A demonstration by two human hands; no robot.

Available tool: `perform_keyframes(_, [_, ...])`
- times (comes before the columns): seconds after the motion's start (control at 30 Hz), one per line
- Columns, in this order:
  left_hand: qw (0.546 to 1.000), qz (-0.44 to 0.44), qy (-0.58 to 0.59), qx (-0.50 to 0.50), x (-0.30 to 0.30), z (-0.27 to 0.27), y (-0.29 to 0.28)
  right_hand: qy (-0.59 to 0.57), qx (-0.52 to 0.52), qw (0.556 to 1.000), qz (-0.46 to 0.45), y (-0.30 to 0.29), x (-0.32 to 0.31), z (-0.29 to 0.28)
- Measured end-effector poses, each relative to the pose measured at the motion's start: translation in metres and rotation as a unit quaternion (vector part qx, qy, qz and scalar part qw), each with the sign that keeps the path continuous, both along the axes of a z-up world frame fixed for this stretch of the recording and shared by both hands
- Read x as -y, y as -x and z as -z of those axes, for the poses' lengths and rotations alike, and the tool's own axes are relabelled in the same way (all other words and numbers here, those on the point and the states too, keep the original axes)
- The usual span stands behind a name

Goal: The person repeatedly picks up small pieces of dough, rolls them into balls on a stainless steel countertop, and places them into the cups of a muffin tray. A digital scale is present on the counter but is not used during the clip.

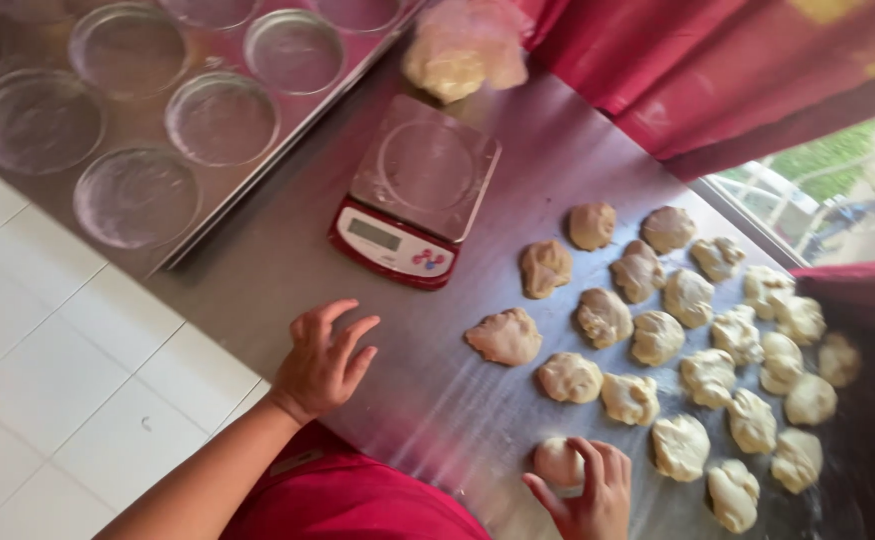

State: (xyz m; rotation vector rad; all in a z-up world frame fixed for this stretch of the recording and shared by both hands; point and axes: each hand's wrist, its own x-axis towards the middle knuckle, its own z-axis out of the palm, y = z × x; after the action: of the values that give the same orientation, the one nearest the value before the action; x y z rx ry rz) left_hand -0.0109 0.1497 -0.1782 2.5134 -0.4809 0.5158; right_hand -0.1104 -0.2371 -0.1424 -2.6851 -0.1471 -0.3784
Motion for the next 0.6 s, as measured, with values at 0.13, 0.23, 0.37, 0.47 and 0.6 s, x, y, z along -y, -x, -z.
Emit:
perform_keyframes(0.13, [1.0, -0.02, 0.004, 0.003, 0.001, 0.004, 0.006, 0.015, 0.0, 0.999, -0.037, -0.019, 0.005, 0.012])
perform_keyframes(0.23, [1.0, -0.01, -0.008, 0.009, -0.001, 0.005, 0.005, -0.025, 0.029, 0.999, -0.006, -0.032, -0.028, 0.011])
perform_keyframes(0.37, [1.0, -0.007, -0.009, 0.018, -0.002, 0.002, 0.006, -0.088, 0.065, 0.994, -0.013, 0.002, -0.028, 0.045])
perform_keyframes(0.47, [1.0, 0.003, -0.001, 0.026, 0.0, 0.001, 0.002, -0.114, 0.081, 0.99, -0.031, 0.014, 0.017, 0.081])
perform_keyframes(0.6, [1.0, 0.006, -0.005, 0.017, -0.001, -0.002, -0.002, -0.09, 0.059, 0.994, -0.007, -0.016, 0.007, 0.034])
